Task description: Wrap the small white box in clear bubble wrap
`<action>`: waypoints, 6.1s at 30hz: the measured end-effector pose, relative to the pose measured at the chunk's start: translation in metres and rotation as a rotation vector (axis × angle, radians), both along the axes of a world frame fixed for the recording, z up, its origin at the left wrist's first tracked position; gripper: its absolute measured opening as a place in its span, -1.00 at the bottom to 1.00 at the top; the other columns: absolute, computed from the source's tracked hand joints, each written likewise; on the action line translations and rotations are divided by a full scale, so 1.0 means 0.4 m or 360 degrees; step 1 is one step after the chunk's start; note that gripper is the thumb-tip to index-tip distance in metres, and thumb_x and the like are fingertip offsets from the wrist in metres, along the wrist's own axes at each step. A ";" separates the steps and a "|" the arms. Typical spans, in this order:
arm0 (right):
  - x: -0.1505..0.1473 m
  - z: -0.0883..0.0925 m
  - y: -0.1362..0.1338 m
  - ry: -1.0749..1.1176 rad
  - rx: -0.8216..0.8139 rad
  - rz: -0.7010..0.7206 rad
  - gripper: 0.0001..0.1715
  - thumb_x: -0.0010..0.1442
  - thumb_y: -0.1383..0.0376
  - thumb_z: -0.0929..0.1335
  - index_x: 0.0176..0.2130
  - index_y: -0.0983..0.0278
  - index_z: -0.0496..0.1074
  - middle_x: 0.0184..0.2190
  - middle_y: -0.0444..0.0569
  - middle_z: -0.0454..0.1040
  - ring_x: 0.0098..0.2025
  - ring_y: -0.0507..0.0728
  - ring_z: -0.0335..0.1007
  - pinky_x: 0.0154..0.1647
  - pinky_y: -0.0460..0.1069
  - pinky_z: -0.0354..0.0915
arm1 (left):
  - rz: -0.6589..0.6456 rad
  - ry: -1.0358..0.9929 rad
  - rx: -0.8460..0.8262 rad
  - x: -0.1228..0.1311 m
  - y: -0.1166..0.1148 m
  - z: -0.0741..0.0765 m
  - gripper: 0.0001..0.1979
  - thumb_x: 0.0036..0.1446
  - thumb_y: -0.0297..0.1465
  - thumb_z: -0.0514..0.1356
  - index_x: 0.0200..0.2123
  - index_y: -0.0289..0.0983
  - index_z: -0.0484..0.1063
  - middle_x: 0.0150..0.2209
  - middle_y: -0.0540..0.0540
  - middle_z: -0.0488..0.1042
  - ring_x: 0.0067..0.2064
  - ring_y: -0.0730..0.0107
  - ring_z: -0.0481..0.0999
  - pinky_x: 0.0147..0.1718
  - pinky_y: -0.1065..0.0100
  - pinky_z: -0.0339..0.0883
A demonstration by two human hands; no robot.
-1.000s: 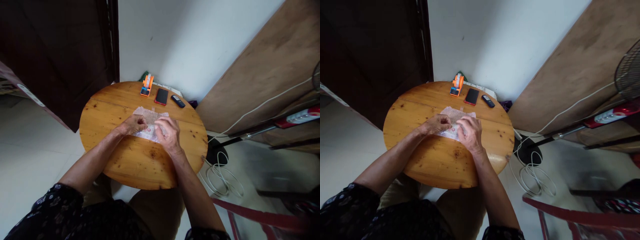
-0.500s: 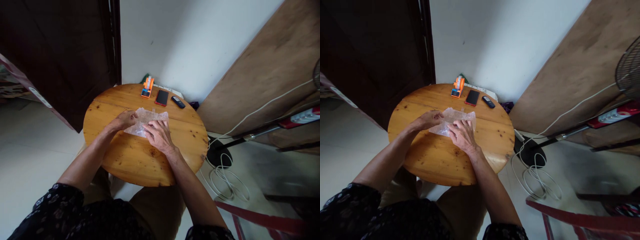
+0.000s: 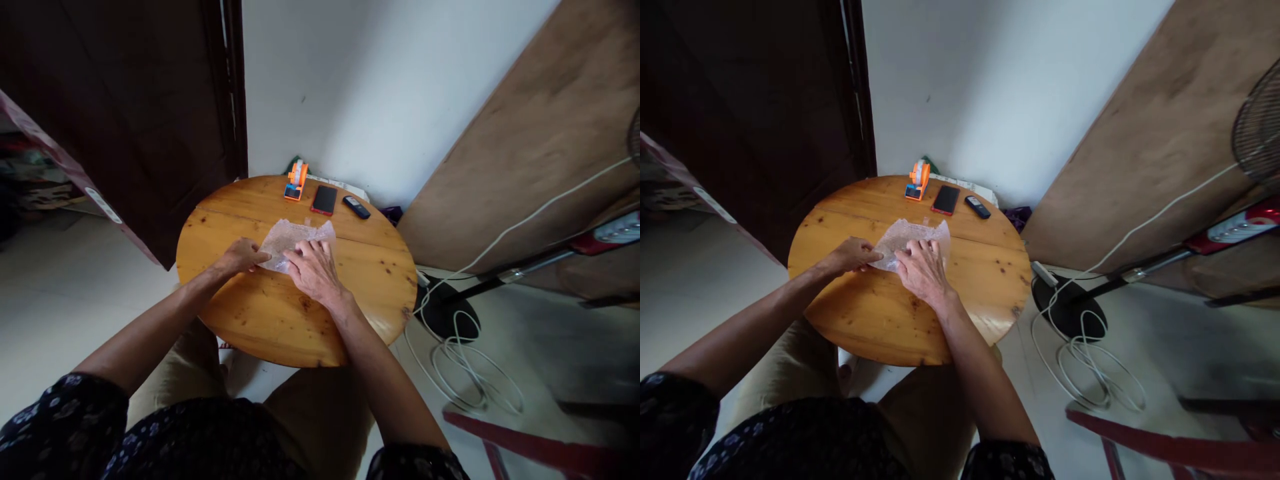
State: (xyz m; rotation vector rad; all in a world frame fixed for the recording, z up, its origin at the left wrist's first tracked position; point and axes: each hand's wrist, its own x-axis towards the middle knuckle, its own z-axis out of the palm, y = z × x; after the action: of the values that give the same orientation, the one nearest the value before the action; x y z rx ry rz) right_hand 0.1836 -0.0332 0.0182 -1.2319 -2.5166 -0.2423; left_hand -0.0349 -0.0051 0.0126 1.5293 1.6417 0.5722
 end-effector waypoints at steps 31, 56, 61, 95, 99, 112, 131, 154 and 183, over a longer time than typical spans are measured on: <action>0.078 -0.041 0.061 0.1051 -0.0313 -0.0112 -0.54 0.14 0.34 0.32 0.05 0.22 0.46 -0.20 -0.03 0.62 -0.10 0.20 0.49 0.08 0.14 0.32 | -0.0605 0.0285 0.1387 0.141 -0.045 -0.040 -0.79 0.10 -0.48 0.17 -0.22 -0.25 0.58 -0.01 -0.21 0.57 0.00 0.15 0.57 0.02 0.16 0.45; 0.067 -0.043 0.022 0.1122 -0.0571 -0.1032 -0.33 0.04 0.32 0.33 0.17 0.24 0.33 -0.50 -0.20 0.46 -0.45 0.07 0.36 -0.39 -0.08 0.25 | -0.0713 0.0068 0.1214 0.150 -0.028 -0.061 -0.83 0.09 -0.47 0.12 -0.23 -0.24 0.43 -0.14 -0.18 0.57 -0.09 0.17 0.53 -0.04 0.17 0.40; 0.021 -0.015 0.026 0.1188 -0.0535 -0.0912 -0.37 0.05 0.30 0.34 0.14 0.28 0.37 -0.51 -0.18 0.46 -0.43 0.07 0.39 -0.38 -0.09 0.25 | -0.0711 0.0228 0.1312 0.150 -0.033 -0.045 -0.84 0.07 -0.46 0.14 -0.26 -0.23 0.48 -0.13 -0.17 0.59 0.02 0.06 0.45 0.01 0.07 0.31; 0.071 -0.020 -0.012 0.1448 -0.0669 -0.0530 -0.53 0.14 0.23 0.31 0.04 0.26 0.46 -0.15 0.02 0.61 -0.29 0.08 0.47 -0.24 -0.01 0.42 | -0.0287 -0.0241 0.0993 0.185 -0.019 -0.075 -0.86 -0.01 -0.51 0.25 -0.33 -0.23 0.41 -0.31 -0.03 0.44 -0.25 0.35 0.42 -0.15 0.29 0.37; 0.118 -0.009 0.079 0.1440 -0.0685 -0.0611 -0.67 0.12 0.22 0.32 -0.14 0.27 0.54 -0.26 -0.03 0.60 -0.31 0.08 0.46 -0.22 0.01 0.42 | -0.0351 -0.0013 0.1039 0.181 -0.010 -0.052 -0.87 -0.06 -0.50 0.28 -0.38 -0.21 0.42 -0.26 -0.08 0.48 -0.12 0.19 0.44 -0.01 0.12 0.35; 0.099 0.044 0.183 0.0217 -0.0365 -0.0003 -0.70 -0.01 0.57 0.35 -0.35 0.23 0.54 0.38 0.00 0.16 0.39 0.38 0.04 0.29 0.38 0.09 | -0.0573 -0.0190 0.0772 0.178 0.013 -0.042 -0.80 -0.10 -0.53 0.22 -0.37 -0.20 0.31 0.00 -0.18 0.53 0.07 0.09 0.45 0.03 0.06 0.37; 0.125 -0.004 0.182 0.0945 -0.0124 -0.0311 -0.72 0.19 0.37 0.29 -0.16 0.20 0.54 0.00 0.05 0.46 0.10 0.21 0.39 0.17 0.14 0.33 | -0.0549 -0.0215 0.0701 0.187 0.004 -0.028 -0.79 -0.13 -0.55 0.18 -0.36 -0.19 0.33 -0.08 -0.14 0.53 0.04 0.09 0.47 0.03 0.06 0.37; 0.121 -0.054 0.201 0.0842 -0.0383 -0.0329 -0.71 0.16 0.35 0.39 -0.10 0.21 0.59 0.11 0.07 0.48 0.10 0.23 0.43 0.16 0.14 0.30 | -0.0821 0.0097 0.1245 0.157 -0.018 -0.035 -0.76 0.06 -0.48 0.14 -0.17 -0.26 0.48 -0.13 -0.16 0.58 -0.06 0.11 0.49 -0.02 0.08 0.32; 0.073 -0.097 0.221 0.1585 -0.0819 -0.0589 -0.76 -0.04 0.12 0.40 -0.43 0.24 0.41 -0.55 -0.23 0.35 -0.47 0.01 0.22 -0.44 -0.09 0.13 | -0.0869 0.0028 0.1282 0.163 -0.023 -0.055 -0.56 0.13 -0.51 0.07 0.08 -0.35 0.44 0.05 -0.28 0.56 0.08 0.08 0.53 0.11 0.01 0.39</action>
State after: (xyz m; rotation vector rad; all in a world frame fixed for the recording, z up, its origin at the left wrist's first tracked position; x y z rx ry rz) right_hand 0.2128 0.0550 -0.0205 -1.4785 -1.5006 0.7928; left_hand 0.0305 -0.0143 -0.0093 2.4441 0.9383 0.9663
